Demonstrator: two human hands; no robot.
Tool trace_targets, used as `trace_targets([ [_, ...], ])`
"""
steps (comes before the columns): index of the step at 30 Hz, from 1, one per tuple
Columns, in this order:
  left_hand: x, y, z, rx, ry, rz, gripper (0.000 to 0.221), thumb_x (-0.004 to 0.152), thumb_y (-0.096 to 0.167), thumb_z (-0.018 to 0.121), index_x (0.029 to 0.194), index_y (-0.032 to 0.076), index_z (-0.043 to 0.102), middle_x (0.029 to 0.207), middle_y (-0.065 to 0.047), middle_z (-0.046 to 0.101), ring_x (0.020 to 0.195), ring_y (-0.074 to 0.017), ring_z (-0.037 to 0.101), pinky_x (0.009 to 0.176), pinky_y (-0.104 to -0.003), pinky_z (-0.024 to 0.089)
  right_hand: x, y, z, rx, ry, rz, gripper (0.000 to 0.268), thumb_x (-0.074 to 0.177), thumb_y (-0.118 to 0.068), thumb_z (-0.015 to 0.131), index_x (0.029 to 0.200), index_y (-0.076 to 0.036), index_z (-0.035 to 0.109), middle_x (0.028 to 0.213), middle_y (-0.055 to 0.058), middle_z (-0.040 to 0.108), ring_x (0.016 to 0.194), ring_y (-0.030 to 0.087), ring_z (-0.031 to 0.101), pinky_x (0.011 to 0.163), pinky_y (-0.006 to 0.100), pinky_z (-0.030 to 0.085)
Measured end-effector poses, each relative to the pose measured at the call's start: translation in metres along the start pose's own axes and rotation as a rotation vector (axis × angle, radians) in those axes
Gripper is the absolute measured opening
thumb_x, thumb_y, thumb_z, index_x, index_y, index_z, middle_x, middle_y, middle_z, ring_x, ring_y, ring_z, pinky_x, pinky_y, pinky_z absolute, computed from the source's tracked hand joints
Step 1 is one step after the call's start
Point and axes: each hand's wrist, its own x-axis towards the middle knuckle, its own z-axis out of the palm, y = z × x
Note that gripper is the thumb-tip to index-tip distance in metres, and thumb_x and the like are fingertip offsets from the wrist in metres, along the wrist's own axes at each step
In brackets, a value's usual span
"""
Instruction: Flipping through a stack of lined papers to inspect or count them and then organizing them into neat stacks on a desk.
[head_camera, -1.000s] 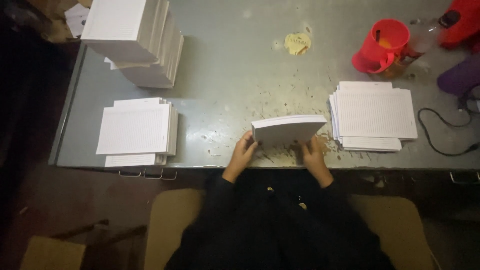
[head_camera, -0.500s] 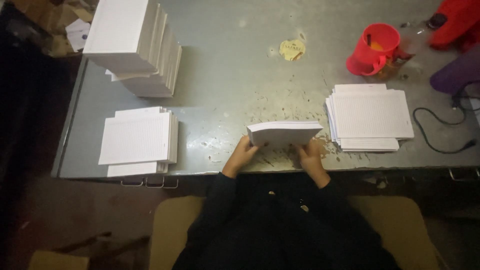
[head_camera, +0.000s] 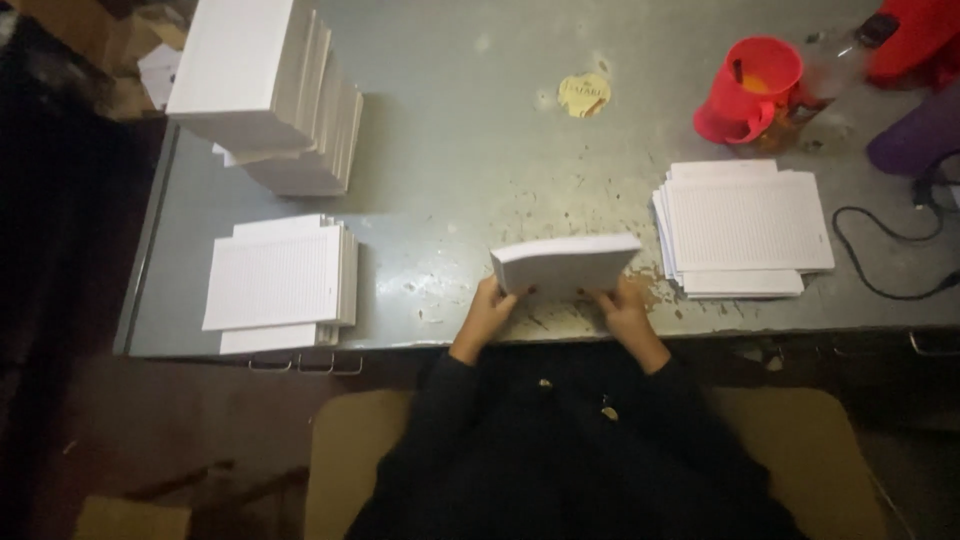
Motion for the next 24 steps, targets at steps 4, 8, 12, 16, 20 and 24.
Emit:
trace_targets([
  [4, 0.008, 0.022, -0.005, -0.002, 0.046, -0.009, 0.022, 0.094, 0.011, 0.071, 0.115, 0.006, 0.067, 0.107, -0.014, 0.076, 0.107, -0.0300, 0.072, 0.091, -0.046, 0.056, 0.018, 0.064, 0.012, -0.114, 0.048, -0.002, 0.033, 0.088, -0.011, 0.072, 0.060, -0.004, 0.055, 0.047, 0.000, 0.044, 0.045, 0.016, 0.041, 0.045, 0.034, 0.029],
  [8, 0.011, 0.027, -0.005, 0.015, 0.065, -0.029, 0.025, 0.094, 0.011, 0.072, 0.116, 0.002, 0.065, 0.106, -0.018, 0.076, 0.106, -0.0354, 0.072, 0.089, -0.050, 0.058, 0.013, -0.002, -0.001, -0.040, 0.041, -0.058, 0.032, 0.093, -0.023, 0.076, 0.068, -0.008, 0.062, 0.048, 0.000, 0.055, 0.041, 0.010, 0.044, 0.042, 0.026, 0.034],
  [12, 0.008, 0.015, 0.002, -0.037, 0.134, -0.062, 0.029, 0.095, 0.013, 0.070, 0.118, -0.001, 0.062, 0.108, -0.025, 0.074, 0.108, -0.0411, 0.069, 0.093, -0.056, 0.056, 0.019, 0.041, 0.012, -0.043, 0.073, -0.090, 0.033, 0.096, -0.029, 0.075, 0.078, -0.004, 0.063, 0.053, 0.002, 0.056, 0.045, 0.011, 0.044, 0.041, 0.027, 0.032],
  [16, 0.012, 0.020, -0.002, -0.034, 0.128, -0.088, 0.031, 0.097, 0.023, 0.073, 0.121, 0.005, 0.063, 0.110, -0.019, 0.075, 0.108, -0.0342, 0.071, 0.092, -0.052, 0.057, -0.006, -0.032, -0.008, -0.078, 0.062, -0.156, 0.029, 0.097, -0.027, 0.074, 0.081, -0.006, 0.063, 0.058, 0.003, 0.061, 0.049, 0.010, 0.051, 0.045, 0.024, 0.039],
  [20, 0.027, 0.069, -0.005, 0.067, 0.184, -0.180, 0.054, 0.093, 0.031, 0.077, 0.133, 0.002, 0.055, 0.120, -0.028, 0.069, 0.115, -0.0456, 0.066, 0.096, -0.056, 0.056, -0.018, -0.070, -0.014, 0.001, -0.037, -0.193, 0.045, 0.098, -0.021, 0.068, 0.129, 0.003, 0.045, 0.112, 0.023, 0.060, 0.106, 0.036, 0.059, 0.093, 0.049, 0.049],
  [24, 0.020, 0.096, 0.016, 0.336, 0.491, -0.074, 0.073, 0.084, 0.005, 0.080, 0.145, -0.003, 0.041, 0.143, -0.033, 0.044, 0.133, -0.0550, 0.045, 0.112, -0.063, 0.041, -0.009, -0.056, 0.007, 0.111, -0.025, 0.152, 0.066, 0.096, -0.007, 0.064, 0.152, 0.009, 0.034, 0.145, 0.036, 0.048, 0.137, 0.050, 0.046, 0.110, 0.059, 0.043],
])
